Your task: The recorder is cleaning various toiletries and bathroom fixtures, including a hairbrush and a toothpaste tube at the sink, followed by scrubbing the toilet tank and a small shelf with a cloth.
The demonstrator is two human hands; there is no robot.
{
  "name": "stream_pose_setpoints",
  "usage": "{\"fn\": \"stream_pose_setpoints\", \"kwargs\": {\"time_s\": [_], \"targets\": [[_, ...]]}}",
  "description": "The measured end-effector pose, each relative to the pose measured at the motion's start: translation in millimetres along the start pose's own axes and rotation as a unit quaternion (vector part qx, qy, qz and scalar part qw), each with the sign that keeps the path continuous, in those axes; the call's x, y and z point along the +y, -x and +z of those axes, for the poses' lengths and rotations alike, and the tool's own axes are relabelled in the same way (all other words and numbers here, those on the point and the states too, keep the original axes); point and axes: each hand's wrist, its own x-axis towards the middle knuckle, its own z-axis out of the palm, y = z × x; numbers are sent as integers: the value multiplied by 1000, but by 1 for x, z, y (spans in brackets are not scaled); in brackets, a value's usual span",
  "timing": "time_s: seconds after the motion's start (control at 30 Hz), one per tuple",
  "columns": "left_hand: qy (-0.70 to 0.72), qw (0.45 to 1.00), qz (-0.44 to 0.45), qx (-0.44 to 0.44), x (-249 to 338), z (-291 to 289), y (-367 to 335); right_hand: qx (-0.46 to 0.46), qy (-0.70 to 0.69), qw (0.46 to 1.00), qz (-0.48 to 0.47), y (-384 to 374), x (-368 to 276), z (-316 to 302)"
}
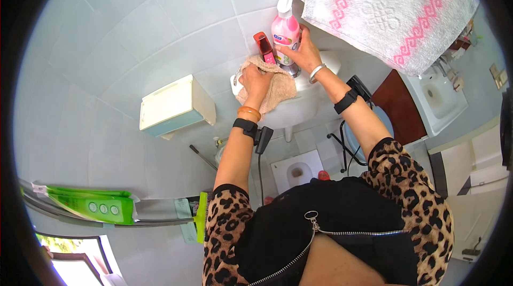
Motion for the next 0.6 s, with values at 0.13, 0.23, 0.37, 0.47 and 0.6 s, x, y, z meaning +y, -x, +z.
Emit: {"fn": "stream_pose_setpoints", "kwargs": {"time_s": [0.13, 0.23, 0.37, 0.47, 0.6], "targets": [[16, 1000, 7, 0, -2, 3, 1, -16, 20, 1000, 15, 6, 6, -2], [48, 999, 12, -2, -3, 3, -1, -20, 22, 999, 30, 10, 11, -1], [97, 995, 31, 25, -5, 6, 1, 62, 18, 998, -1, 21, 12, 12], [62, 998, 20, -19, -1, 2, 1, 116, -3, 993, -15, 30, 1, 16], [-11, 998, 60, 12, 13, 0, 8, 152, 5, 987, -44, 35, -15, 22]]}}
